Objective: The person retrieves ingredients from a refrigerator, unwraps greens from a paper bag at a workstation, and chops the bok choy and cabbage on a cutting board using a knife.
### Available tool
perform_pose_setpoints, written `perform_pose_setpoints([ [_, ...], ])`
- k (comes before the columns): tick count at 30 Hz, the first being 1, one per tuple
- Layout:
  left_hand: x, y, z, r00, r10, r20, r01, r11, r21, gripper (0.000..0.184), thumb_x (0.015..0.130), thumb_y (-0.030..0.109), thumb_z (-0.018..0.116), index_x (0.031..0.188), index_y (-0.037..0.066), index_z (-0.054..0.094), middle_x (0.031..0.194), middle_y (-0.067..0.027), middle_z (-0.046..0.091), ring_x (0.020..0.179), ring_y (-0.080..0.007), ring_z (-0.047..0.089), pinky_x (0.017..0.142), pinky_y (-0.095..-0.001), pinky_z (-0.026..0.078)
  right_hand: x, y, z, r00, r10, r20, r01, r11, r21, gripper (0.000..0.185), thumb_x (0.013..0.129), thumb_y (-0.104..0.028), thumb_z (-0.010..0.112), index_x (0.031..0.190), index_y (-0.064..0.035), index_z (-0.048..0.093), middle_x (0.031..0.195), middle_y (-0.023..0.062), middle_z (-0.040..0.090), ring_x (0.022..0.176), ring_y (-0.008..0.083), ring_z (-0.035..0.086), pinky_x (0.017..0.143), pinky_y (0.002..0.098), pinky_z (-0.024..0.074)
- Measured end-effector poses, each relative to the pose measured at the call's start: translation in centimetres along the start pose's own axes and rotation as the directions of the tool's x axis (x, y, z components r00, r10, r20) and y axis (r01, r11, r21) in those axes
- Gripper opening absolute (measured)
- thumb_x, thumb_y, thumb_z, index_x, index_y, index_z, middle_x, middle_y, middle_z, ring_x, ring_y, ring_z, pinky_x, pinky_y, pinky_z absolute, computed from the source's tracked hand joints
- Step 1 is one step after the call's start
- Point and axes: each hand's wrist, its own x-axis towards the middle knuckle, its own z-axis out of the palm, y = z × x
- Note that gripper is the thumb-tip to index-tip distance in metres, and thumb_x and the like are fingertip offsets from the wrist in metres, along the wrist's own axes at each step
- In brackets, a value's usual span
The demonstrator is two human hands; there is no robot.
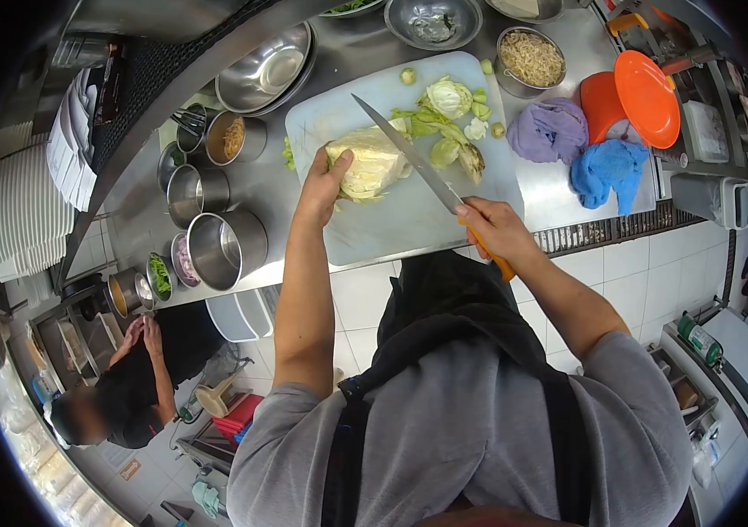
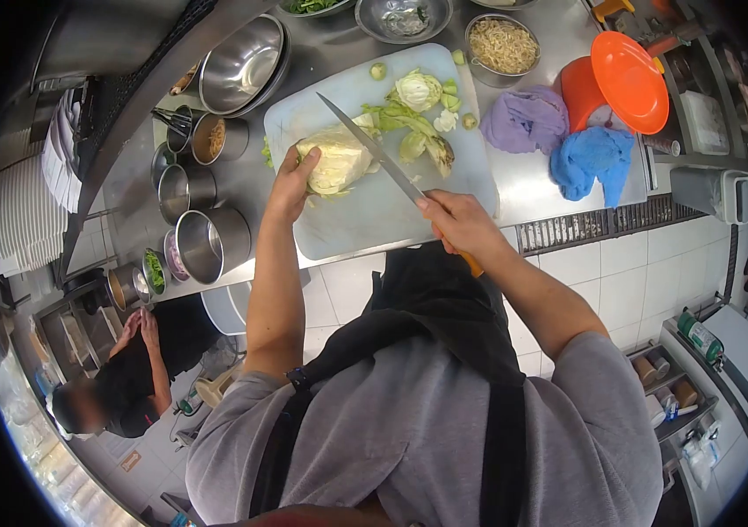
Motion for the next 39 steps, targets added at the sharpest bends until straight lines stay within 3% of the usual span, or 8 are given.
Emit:
perform_pose_setpoints([
  [3,0.3,0.0,-0.1,1.000,0.006,0.003,-0.006,1.000,0.014,0.056,0.097,0.029,0.061,0.141,0.003,0.038,0.126,-0.0110,0.058,0.109,-0.0220,0.062,0.082,-0.0358,0.055,-0.2,-0.7,0.1,1.000,-0.005,-0.031,0.006,0.999,0.038,0.040,0.101,-0.037,0.051,0.087,-0.0008,0.059,0.057,0.0045,0.052,0.039,0.0121,0.048,0.039,0.0277,0.0387],
  [5,0.6,-0.8,-0.2,0.998,0.066,0.006,-0.066,0.998,0.002,0.054,0.098,0.032,0.060,0.140,0.005,0.041,0.119,-0.0111,0.061,0.097,-0.0204,0.064,0.063,-0.0322,0.055,-0.2,-0.6,0.1,0.999,0.026,-0.047,-0.023,0.997,0.072,0.040,0.100,-0.038,0.052,0.086,-0.0010,0.059,0.057,0.0042,0.052,0.039,0.0121,0.049,0.039,0.0278,0.0393],
  [12,0.5,-0.3,0.0,0.997,0.082,-0.003,-0.082,0.997,0.014,0.054,0.097,0.030,0.061,0.141,0.004,0.040,0.121,-0.0129,0.061,0.101,-0.0208,0.064,0.067,-0.0321,0.055,0.8,-0.5,-0.8,0.986,0.151,0.074,-0.162,0.971,0.173,0.042,0.099,-0.042,0.052,0.093,-0.0005,0.060,0.056,0.0054,0.052,0.038,0.0142,0.048,0.037,0.0291,0.0382],
  [14,0.0,0.2,0.2,0.999,0.032,0.017,-0.033,0.999,0.014,0.063,0.097,0.028,0.062,0.146,0.001,0.033,0.134,-0.0142,0.053,0.121,-0.0235,0.055,0.098,-0.0349,0.047,1.5,-0.6,-0.2,0.982,0.160,0.097,-0.176,0.967,0.185,0.042,0.099,-0.042,0.052,0.094,-0.0007,0.059,0.056,0.0055,0.052,0.038,0.0144,0.048,0.037,0.0292,0.0379],
  [15,0.1,0.1,0.1,0.999,0.034,0.010,-0.034,0.999,0.016,0.063,0.097,0.028,0.062,0.146,0.001,0.033,0.134,-0.0142,0.053,0.121,-0.0235,0.055,0.098,-0.0349,0.047,2.3,-0.5,0.3,0.986,0.144,0.090,-0.161,0.960,0.228,0.042,0.099,-0.042,0.052,0.095,-0.0007,0.059,0.057,0.0056,0.052,0.038,0.0146,0.048,0.037,0.0294,0.0378],
  [17,0.6,-0.6,0.0,0.996,0.092,0.000,-0.092,0.995,0.048,0.058,0.098,0.030,0.060,0.144,0.004,0.036,0.126,-0.0142,0.058,0.104,-0.0223,0.063,0.072,-0.0334,0.056,4.1,-0.2,1.4,0.988,0.128,0.090,-0.148,0.952,0.270,0.043,0.099,-0.043,0.052,0.096,-0.0008,0.059,0.057,0.0057,0.052,0.038,0.0148,0.049,0.037,0.0296,0.0378],
  [26,-0.1,-0.8,0.0,0.999,0.019,-0.046,-0.023,0.996,-0.084,0.056,0.098,0.027,0.061,0.143,0.005,0.037,0.123,-0.0135,0.060,0.104,-0.0227,0.063,0.085,-0.0390,0.053,7.2,-0.2,4.8,1.000,0.008,0.004,-0.008,0.971,0.238,0.041,0.101,-0.041,0.048,0.096,-0.0019,0.060,0.059,0.0060,0.053,0.039,0.0155,0.048,0.037,0.0316,0.0390],
  [39,-1.3,0.2,2.5,1.000,0.030,0.000,-0.030,0.995,0.099,0.080,0.088,0.032,0.072,0.150,0.009,0.028,0.122,-0.0185,0.060,0.105,-0.0262,0.065,0.076,-0.0397,0.058,2.5,-1.2,1.5,0.998,0.049,-0.045,-0.040,0.982,0.182,0.037,0.102,-0.039,0.049,0.098,-0.0029,0.059,0.061,0.0041,0.051,0.041,0.0120,0.046,0.039,0.0273,0.0391],
])
